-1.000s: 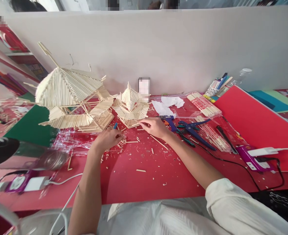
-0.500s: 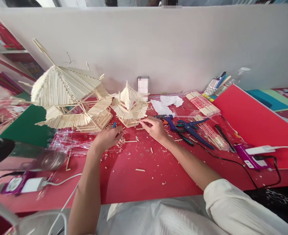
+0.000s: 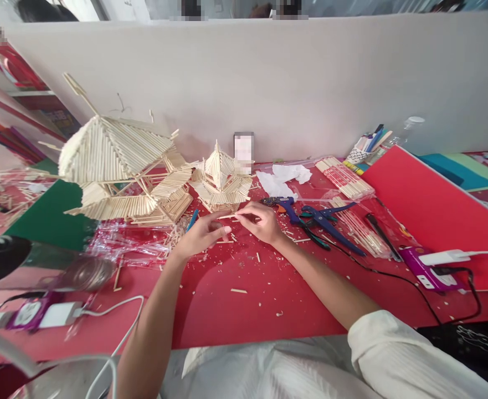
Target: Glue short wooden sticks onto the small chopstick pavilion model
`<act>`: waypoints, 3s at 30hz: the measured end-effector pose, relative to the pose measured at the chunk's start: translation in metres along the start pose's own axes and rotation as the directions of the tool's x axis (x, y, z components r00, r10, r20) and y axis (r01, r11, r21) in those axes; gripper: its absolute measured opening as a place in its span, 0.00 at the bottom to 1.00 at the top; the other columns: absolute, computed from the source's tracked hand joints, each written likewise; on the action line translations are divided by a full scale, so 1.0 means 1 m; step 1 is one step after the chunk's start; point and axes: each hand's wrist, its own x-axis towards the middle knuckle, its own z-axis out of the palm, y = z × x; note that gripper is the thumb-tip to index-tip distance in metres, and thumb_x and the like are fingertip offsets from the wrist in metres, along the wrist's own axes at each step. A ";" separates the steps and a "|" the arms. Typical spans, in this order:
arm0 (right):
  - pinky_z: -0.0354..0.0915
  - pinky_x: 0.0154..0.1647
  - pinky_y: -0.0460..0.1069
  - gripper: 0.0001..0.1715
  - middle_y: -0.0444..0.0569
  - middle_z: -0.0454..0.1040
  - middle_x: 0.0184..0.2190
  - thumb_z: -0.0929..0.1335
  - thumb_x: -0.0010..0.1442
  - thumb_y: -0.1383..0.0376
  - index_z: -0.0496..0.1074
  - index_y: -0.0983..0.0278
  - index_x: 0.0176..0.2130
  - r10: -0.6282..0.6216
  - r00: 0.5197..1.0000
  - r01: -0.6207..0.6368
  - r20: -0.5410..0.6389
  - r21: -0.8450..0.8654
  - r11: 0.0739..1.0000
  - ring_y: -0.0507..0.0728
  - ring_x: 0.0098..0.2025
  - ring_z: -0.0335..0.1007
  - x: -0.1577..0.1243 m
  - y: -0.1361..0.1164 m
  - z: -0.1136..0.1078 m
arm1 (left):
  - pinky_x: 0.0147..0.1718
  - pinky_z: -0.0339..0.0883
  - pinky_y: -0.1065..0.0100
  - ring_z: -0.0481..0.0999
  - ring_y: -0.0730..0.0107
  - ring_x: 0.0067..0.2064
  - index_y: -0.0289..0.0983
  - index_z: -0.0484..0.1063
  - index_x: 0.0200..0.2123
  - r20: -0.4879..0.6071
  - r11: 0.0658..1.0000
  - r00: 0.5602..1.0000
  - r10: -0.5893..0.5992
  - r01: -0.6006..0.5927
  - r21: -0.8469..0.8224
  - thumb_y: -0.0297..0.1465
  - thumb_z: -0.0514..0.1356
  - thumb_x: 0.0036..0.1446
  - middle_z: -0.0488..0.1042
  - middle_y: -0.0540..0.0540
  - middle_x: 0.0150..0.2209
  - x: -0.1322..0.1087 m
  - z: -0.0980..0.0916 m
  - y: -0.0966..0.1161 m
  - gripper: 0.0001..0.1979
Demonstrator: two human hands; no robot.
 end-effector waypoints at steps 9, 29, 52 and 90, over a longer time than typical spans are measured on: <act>0.70 0.35 0.50 0.09 0.48 0.78 0.33 0.68 0.69 0.61 0.77 0.60 0.37 -0.010 0.994 0.029 0.106 -0.181 0.983 0.54 0.33 0.73 -0.002 0.014 -0.014 | 0.20 0.49 0.73 0.57 0.79 0.19 0.37 0.70 0.27 0.116 0.986 0.990 -0.078 0.094 -0.135 0.56 0.61 0.56 0.64 0.53 0.17 -0.018 -0.027 0.003 0.27; 0.74 0.42 0.51 0.08 0.50 0.83 0.41 0.71 0.67 0.69 0.82 0.61 0.42 0.039 0.996 -0.009 0.082 -0.339 0.941 0.58 0.40 0.80 0.001 0.034 0.014 | 0.32 0.56 0.68 0.76 0.64 0.32 0.40 0.74 0.29 -0.115 0.624 0.986 -0.123 0.167 0.763 0.40 0.49 0.69 0.78 0.44 0.30 -0.005 -0.022 -0.014 0.20; 0.71 0.38 0.50 0.06 0.48 0.80 0.36 0.70 0.67 0.66 0.79 0.61 0.38 0.045 0.986 -0.012 0.160 -0.205 0.979 0.55 0.36 0.76 0.002 0.007 0.002 | 0.33 0.62 0.69 0.77 0.66 0.34 0.40 0.77 0.40 -0.061 0.818 0.994 -0.091 0.110 0.565 0.43 0.56 0.65 0.80 0.46 0.34 -0.008 -0.029 -0.014 0.15; 0.62 0.35 0.46 0.06 0.46 0.81 0.37 0.68 0.66 0.71 0.74 0.62 0.39 0.371 0.905 -0.292 0.208 -0.330 0.898 0.54 0.33 0.75 -0.026 -0.014 -0.017 | 0.44 0.71 0.64 0.82 0.59 0.43 0.41 0.73 0.57 -0.140 0.582 0.990 -0.033 0.133 0.802 0.35 0.43 0.70 0.82 0.43 0.40 -0.018 -0.028 -0.012 0.23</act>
